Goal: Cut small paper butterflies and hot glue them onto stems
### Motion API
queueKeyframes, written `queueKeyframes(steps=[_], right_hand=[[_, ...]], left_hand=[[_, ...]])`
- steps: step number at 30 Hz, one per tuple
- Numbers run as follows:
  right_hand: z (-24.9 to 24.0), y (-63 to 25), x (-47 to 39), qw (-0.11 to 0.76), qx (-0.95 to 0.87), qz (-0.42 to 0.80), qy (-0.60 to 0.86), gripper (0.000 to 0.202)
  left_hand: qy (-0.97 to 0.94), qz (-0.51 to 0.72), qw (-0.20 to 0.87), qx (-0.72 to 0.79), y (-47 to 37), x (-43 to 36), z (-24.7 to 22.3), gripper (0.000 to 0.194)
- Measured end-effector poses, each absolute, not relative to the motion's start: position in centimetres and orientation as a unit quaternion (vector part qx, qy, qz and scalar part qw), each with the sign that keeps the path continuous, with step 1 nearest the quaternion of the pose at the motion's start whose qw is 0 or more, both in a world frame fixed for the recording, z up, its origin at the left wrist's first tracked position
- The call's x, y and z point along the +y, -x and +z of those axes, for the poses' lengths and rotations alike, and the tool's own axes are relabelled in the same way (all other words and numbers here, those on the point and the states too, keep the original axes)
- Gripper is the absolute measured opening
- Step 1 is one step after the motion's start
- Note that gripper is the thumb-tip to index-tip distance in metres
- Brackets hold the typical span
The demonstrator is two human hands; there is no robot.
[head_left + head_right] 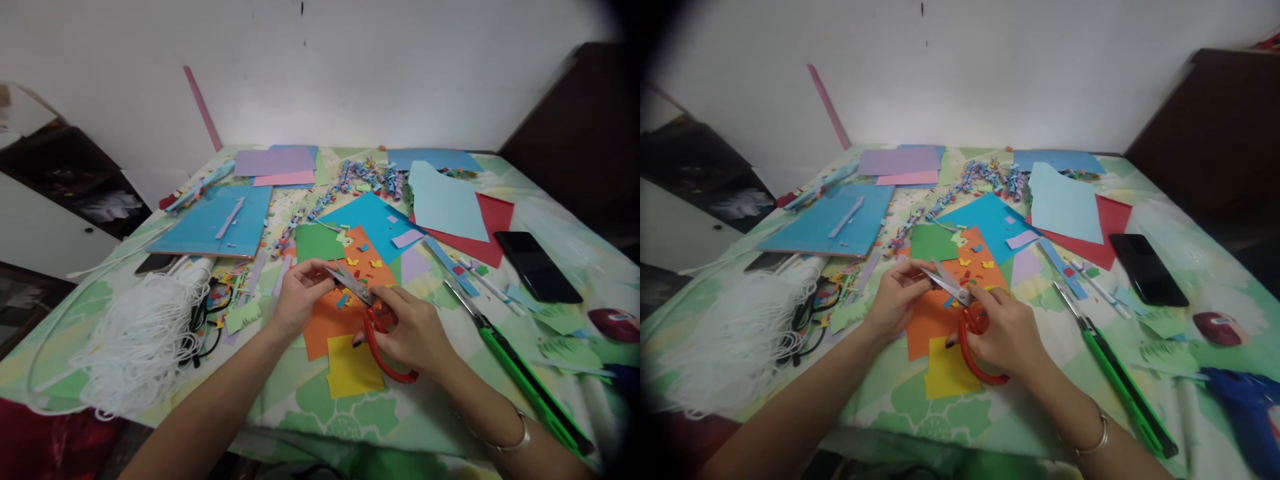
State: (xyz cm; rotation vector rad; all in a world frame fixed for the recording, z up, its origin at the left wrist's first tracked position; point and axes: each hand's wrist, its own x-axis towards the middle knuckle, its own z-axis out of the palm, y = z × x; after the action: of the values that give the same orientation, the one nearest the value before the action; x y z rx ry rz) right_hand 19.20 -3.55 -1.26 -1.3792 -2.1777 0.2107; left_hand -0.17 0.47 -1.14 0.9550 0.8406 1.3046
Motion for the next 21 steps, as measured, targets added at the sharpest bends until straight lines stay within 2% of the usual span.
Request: queueKeyframes(steps=[21], right_hand=[[-1.58, -19.43, -3.50, 0.293, -0.808, 0.101, 0.501, 0.048]], left_hand=[[-0.403, 0.583, 0.607, 0.359, -0.05, 0.45, -1.52, 0.016]])
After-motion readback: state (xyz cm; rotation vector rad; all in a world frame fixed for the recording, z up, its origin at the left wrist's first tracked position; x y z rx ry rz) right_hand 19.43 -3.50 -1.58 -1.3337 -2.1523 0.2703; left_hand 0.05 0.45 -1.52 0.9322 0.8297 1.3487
